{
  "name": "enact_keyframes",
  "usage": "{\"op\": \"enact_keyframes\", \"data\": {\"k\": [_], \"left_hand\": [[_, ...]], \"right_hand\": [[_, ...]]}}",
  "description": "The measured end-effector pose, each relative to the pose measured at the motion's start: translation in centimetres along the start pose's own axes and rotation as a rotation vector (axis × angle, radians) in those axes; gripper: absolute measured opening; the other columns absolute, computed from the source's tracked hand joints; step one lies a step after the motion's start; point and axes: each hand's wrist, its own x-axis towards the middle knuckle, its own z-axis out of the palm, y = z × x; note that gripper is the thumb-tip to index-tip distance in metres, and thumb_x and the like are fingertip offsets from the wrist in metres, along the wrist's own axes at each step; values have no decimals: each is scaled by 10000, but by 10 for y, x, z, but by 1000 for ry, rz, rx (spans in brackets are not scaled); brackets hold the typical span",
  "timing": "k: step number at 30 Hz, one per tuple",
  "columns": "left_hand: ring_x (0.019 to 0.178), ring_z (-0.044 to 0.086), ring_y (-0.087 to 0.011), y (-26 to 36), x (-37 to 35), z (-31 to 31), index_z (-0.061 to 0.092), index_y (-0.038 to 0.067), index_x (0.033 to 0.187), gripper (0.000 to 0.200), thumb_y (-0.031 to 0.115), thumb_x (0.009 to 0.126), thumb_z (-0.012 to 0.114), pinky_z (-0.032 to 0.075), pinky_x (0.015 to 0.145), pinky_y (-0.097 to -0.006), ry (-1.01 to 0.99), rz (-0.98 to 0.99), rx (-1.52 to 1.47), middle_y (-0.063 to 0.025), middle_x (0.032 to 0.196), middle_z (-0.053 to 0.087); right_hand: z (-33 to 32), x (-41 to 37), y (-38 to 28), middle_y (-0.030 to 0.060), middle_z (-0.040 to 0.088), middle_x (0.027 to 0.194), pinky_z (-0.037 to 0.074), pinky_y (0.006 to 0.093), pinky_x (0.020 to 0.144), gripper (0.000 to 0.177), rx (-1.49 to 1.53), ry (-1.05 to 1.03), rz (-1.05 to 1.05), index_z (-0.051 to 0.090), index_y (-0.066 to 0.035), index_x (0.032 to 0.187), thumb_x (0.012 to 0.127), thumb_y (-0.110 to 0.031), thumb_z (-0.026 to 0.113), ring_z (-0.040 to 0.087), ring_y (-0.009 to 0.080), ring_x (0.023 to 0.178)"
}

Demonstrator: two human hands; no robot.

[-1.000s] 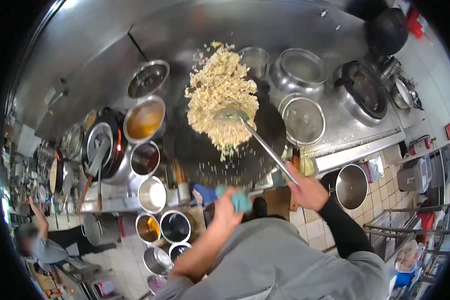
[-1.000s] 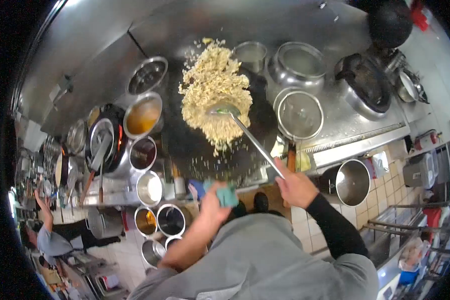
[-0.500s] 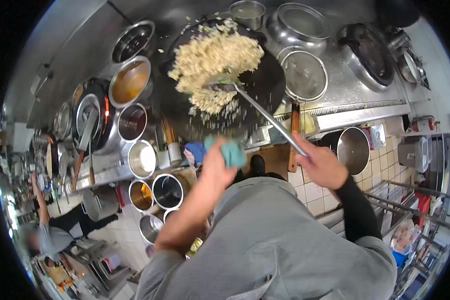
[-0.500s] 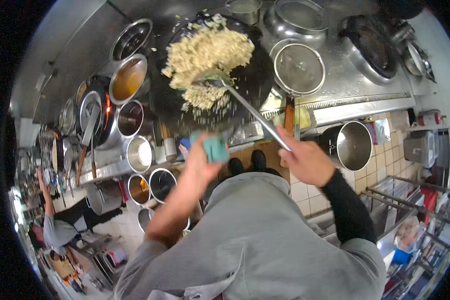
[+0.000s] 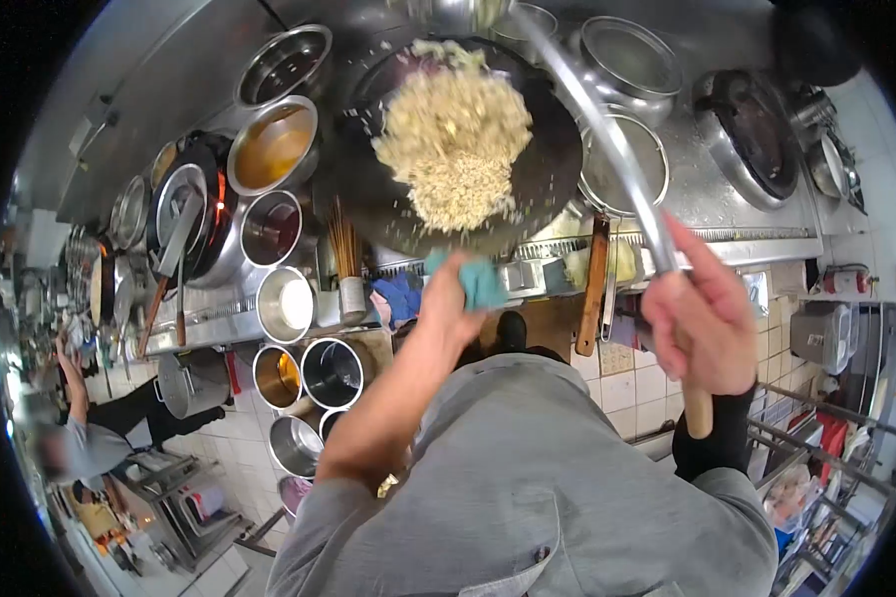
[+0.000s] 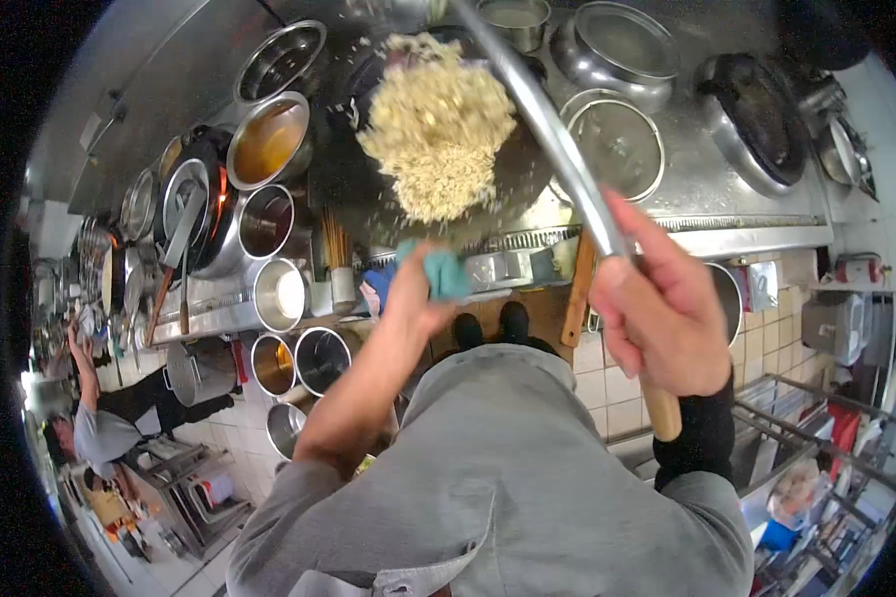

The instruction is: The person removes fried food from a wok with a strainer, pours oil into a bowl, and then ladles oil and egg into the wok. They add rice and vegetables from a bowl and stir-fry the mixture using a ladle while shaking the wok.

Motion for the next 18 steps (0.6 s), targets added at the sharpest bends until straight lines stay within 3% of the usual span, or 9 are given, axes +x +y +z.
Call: {"op": "enact_keyframes", "data": {"k": [2,4,6,8,12,14,16,17,18], "left_hand": [[573,564,-202,14,58,1,565,102,794,196,184,945,470,479,516,-383,-169,74,67,-36,654,549],[537,551,-210,24,91,8,563,101,787,239,222,962,454,455,486,-381,-59,123,74,-48,637,555],[572,572,-213,34,114,-1,572,96,824,230,262,963,492,464,505,-376,-131,117,143,-54,682,582],[614,593,-215,37,121,-9,579,93,872,225,300,953,543,476,531,-373,-123,154,180,-57,731,604],[744,633,-208,26,92,-27,592,104,1007,312,383,896,678,519,645,-377,40,201,177,-50,858,641],[803,638,-206,13,75,-63,603,126,992,312,418,902,665,525,698,-368,45,207,215,-42,860,650],[805,644,-202,-2,47,-117,612,111,1041,350,420,889,680,529,687,-363,25,190,253,-48,892,662],[806,646,-204,-7,27,-137,611,105,1055,356,409,886,685,531,681,-363,54,141,248,-52,909,663],[807,648,-206,-13,8,-157,609,98,1068,362,397,882,691,532,675,-362,80,94,240,-57,926,664]], "right_hand": [[10,3,-17,37,505,653,347,210,334,512,200,9,-71,328,-33,1490,1010,-162,453,407,62,364],[7,37,-7,64,495,703,365,229,321,511,583,-359,-87,280,-23,1495,1037,-207,411,431,74,386],[9,75,36,64,496,740,380,230,326,514,1087,-684,-12,256,-21,1499,1047,-221,399,442,72,409],[17,113,95,53,502,779,399,225,345,522,1315,-719,39,222,-15,1503,1057,-230,388,449,65,444],[-16,220,205,26,515,781,454,205,427,375,1194,-456,426,372,32,1332,1046,-206,425,486,60,527],[-38,260,228,90,580,876,539,253,568,323,1009,-384,337,465,52,1225,1028,-204,462,581,134,653],[-27,217,179,149,609,1001,576,340,715,337,753,-168,186,491,67,1206,1012,-208,491,635,209,797],[-46,209,207,172,609,1085,563,412,821,373,762,-62,114,508,70,1206,996,-239,515,634,257,942],[-62,193,234,168,606,1086,564,415,767,344,612,113,121,546,47,1154,981,-250,530,630,274,918]]}}
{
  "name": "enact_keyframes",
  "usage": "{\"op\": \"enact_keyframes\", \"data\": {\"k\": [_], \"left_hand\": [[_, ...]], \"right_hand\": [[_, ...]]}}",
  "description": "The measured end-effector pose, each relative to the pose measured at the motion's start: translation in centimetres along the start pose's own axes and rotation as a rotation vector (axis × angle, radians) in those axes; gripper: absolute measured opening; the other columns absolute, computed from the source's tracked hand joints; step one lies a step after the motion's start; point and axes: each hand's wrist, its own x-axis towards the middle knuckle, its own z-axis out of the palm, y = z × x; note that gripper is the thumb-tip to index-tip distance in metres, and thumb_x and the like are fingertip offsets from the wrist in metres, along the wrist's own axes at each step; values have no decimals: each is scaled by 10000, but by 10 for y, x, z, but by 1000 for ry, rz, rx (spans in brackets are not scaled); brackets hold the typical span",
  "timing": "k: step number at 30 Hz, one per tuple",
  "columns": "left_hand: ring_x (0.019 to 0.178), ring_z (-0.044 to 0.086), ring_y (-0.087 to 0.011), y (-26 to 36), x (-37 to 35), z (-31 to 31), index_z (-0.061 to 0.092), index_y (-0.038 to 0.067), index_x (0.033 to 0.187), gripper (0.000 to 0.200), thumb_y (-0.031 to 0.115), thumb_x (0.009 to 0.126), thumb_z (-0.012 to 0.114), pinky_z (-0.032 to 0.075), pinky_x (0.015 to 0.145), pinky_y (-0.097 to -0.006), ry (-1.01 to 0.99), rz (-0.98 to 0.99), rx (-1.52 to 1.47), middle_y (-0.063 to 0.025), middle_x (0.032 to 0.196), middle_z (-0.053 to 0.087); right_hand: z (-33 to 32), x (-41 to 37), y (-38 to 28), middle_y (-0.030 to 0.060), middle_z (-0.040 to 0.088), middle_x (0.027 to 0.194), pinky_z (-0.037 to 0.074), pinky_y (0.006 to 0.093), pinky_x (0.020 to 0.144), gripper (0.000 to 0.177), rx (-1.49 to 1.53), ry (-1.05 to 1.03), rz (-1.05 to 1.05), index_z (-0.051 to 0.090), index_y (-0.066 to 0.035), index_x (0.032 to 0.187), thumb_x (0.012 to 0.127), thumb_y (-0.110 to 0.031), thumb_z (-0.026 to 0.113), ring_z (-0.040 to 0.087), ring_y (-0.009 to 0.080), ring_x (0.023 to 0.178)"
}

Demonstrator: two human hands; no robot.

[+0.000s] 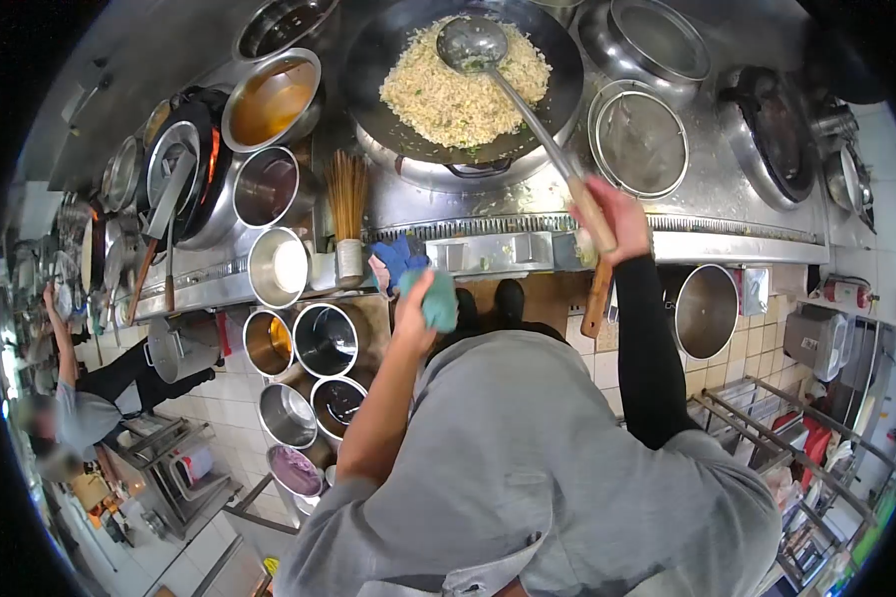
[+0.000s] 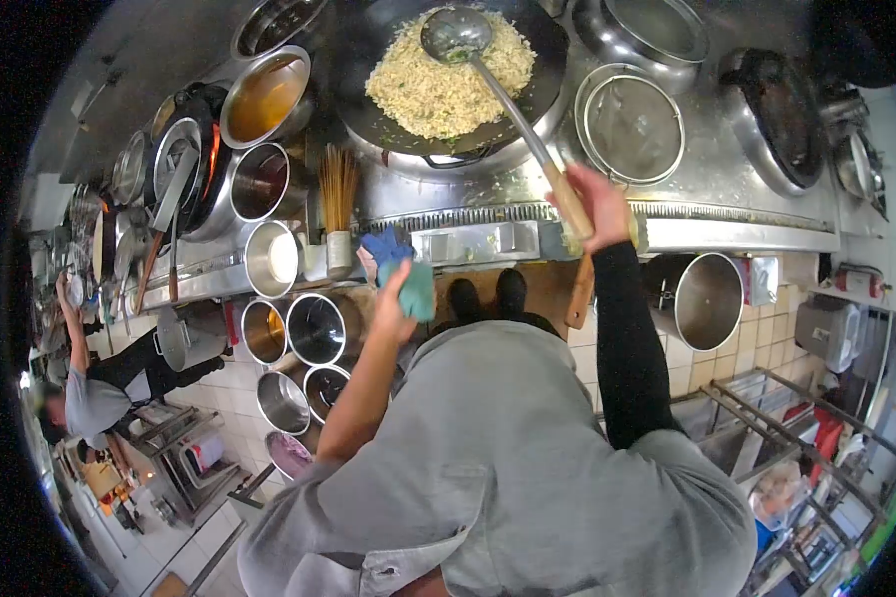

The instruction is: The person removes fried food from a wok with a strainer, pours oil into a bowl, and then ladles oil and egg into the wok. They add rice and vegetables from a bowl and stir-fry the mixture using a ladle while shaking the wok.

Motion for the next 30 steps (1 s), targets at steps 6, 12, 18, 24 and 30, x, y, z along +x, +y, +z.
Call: {"op": "enact_keyframes", "data": {"k": [6,12,18,24,30], "left_hand": [[787,644,-202,-41,-47,-66,614,85,1057,342,337,853,723,525,677,-350,206,24,28,-60,918,657],[816,609,-151,-34,-33,-54,603,58,1077,333,290,867,714,498,702,-319,175,45,176,-44,936,624],[774,606,-156,-28,-45,-49,605,56,1046,301,269,864,715,495,669,-315,153,144,186,-37,881,614],[794,607,-159,-39,-52,-66,602,50,1051,301,262,866,709,499,687,-324,166,154,236,-41,890,614],[809,613,-164,-29,-49,-53,599,48,1076,330,268,860,716,506,710,-327,169,115,238,-44,919,623]], "right_hand": [[-1,-109,101,106,655,789,519,310,563,123,-330,55,412,661,13,878,849,-31,550,627,187,655],[26,-19,170,175,688,891,508,423,765,185,-1357,-334,-137,689,-56,854,857,-144,526,653,367,872],[48,-2,162,164,701,891,517,418,821,238,-1468,-83,-589,688,-66,1007,858,-111,508,657,360,910],[46,-20,155,203,629,1093,502,459,822,257,-1774,-416,-44,635,-32,1044,803,-36,545,611,397,968],[52,-6,174,201,621,985,505,522,804,209,-1601,-303,-440,672,-29,932,755,-112,598,626,415,897]]}}
